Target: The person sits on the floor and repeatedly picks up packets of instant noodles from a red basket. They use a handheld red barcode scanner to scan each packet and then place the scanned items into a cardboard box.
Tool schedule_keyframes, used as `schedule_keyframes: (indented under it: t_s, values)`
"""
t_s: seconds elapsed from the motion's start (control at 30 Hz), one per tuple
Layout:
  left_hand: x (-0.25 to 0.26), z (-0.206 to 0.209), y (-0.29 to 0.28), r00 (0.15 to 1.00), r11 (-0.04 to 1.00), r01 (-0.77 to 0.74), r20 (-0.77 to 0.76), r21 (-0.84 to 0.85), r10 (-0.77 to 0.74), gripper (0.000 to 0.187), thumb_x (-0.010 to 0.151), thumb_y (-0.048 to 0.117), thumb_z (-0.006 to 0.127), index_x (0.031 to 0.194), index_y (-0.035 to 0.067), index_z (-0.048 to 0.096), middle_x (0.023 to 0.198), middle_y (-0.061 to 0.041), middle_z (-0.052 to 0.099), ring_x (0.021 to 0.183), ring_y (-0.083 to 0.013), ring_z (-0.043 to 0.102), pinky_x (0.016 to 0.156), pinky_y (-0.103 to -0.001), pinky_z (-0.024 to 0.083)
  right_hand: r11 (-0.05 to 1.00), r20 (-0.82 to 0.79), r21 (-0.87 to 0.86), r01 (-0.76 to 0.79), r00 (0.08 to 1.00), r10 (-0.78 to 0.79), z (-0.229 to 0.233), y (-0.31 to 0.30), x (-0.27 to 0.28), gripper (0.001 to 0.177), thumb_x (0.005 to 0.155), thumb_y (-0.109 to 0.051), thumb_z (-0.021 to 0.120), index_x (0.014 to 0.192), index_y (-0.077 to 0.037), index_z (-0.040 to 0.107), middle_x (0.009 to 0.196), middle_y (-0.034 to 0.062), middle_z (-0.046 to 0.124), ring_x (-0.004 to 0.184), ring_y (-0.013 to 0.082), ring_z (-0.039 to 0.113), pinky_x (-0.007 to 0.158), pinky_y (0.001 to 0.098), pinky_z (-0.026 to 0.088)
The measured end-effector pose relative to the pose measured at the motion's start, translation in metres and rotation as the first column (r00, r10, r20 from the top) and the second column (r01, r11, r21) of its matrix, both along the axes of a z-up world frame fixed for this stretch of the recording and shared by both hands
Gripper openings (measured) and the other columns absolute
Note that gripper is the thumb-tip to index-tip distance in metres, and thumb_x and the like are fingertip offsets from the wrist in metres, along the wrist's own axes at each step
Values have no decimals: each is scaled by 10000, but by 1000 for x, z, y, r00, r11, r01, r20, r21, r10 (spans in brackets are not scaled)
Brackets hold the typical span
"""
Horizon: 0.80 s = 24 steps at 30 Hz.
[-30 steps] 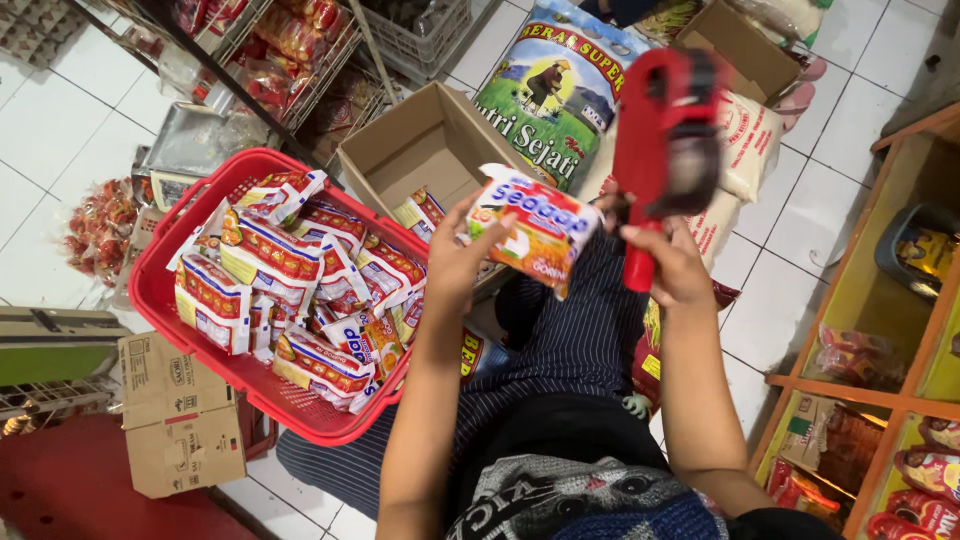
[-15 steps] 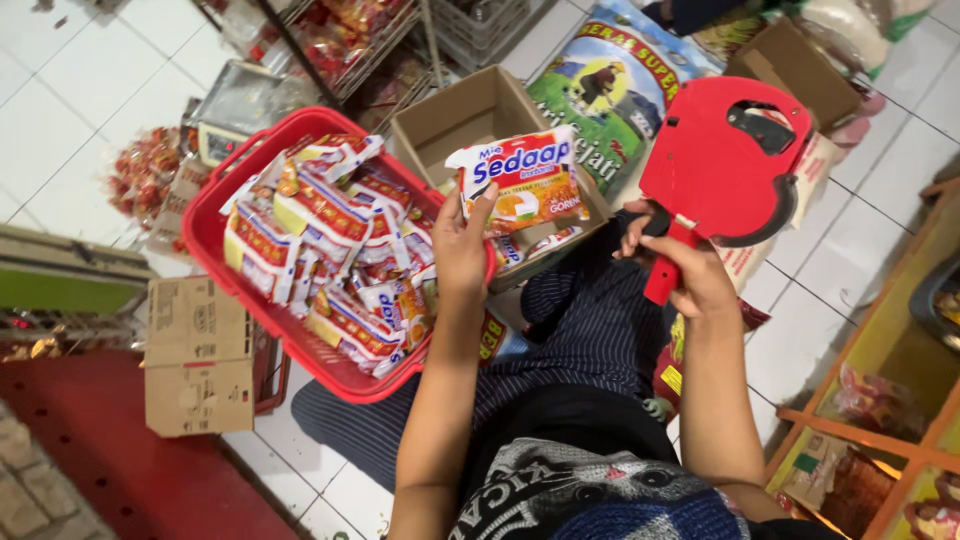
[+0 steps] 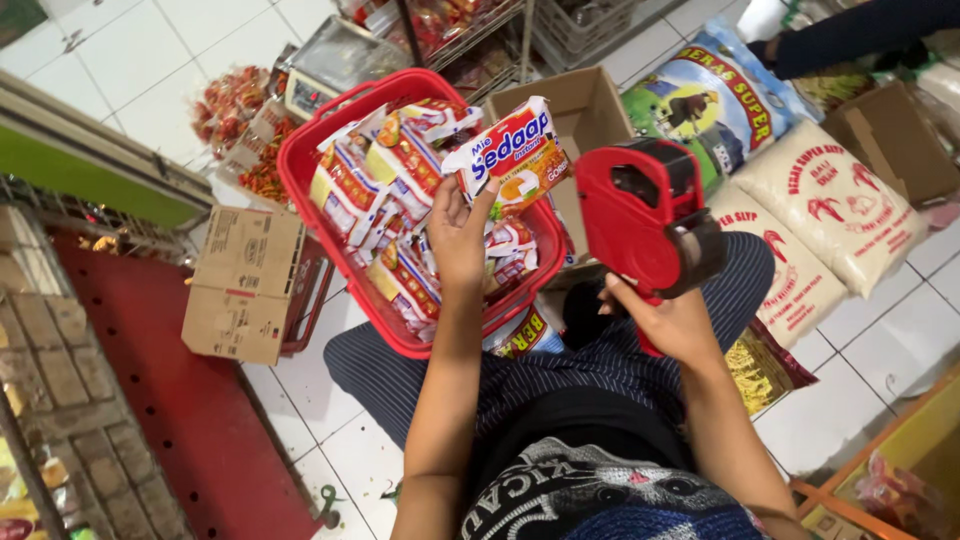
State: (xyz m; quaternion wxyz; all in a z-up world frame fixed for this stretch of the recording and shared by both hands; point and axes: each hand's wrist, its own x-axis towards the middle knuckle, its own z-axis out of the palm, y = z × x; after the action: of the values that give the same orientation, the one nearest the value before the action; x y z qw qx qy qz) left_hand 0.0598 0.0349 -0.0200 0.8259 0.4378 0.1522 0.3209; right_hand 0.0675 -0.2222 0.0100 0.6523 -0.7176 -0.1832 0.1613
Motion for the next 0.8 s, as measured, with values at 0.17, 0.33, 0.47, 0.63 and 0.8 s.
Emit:
schedule_keyframes:
  t_s: [0.17, 0.33, 0.47, 0.63, 0.8]
  values:
    - [-14, 1, 6, 999, 999, -20, -29, 27, 20, 313, 951, 42, 748, 1231, -37, 634, 1181, -127, 716, 1089, -159, 667, 995, -299, 517, 986, -2, -13, -165, 986, 165, 18, 29, -1, 146, 957, -5, 670, 1097, 22, 641, 878, 74, 710, 742, 153, 714, 656, 296, 593]
    - [-21, 4, 9, 998, 998, -49, -28, 44, 50, 309, 947, 60, 748, 1223, -21, 637, 1206, -107, 713, 1119, -144, 667, 1018, -294, 514, 949, 23, 143, -280, 960, 279, 34, 55, 7, 185, 982, 7, 637, 1166, 24, 641, 1000, 64, 710, 841, 146, 706, 722, 301, 602]
    - [-23, 0, 15, 995, 996, -87, -51, 36, 89, 313, 940, 55, 757, 1221, -16, 640, 1195, -108, 710, 1097, -149, 668, 1002, -304, 518, 948, -3, 97, -302, 953, 304, 16, 71, 17, 188, 966, -5, 667, 1150, 21, 640, 972, 56, 712, 818, 137, 706, 714, 298, 596]
    - [-28, 2, 36, 985, 984, -144, -77, 106, 152, 324, 940, 52, 755, 1235, -23, 644, 1167, -121, 725, 1073, -158, 689, 988, -295, 535, 926, 15, -61, -372, 928, 373, -13, 61, 18, 137, 950, -33, 729, 1057, 21, 664, 833, 69, 709, 723, 145, 712, 665, 294, 589]
    - [-46, 29, 55, 967, 965, -242, -49, 103, 248, 363, 919, 99, 757, 1235, -22, 628, 1145, -112, 737, 1003, -138, 720, 884, -327, 579, 962, -82, -89, -258, 964, 251, -12, 42, 13, 233, 892, -26, 725, 1109, 9, 647, 862, 50, 711, 723, 139, 698, 638, 290, 573]
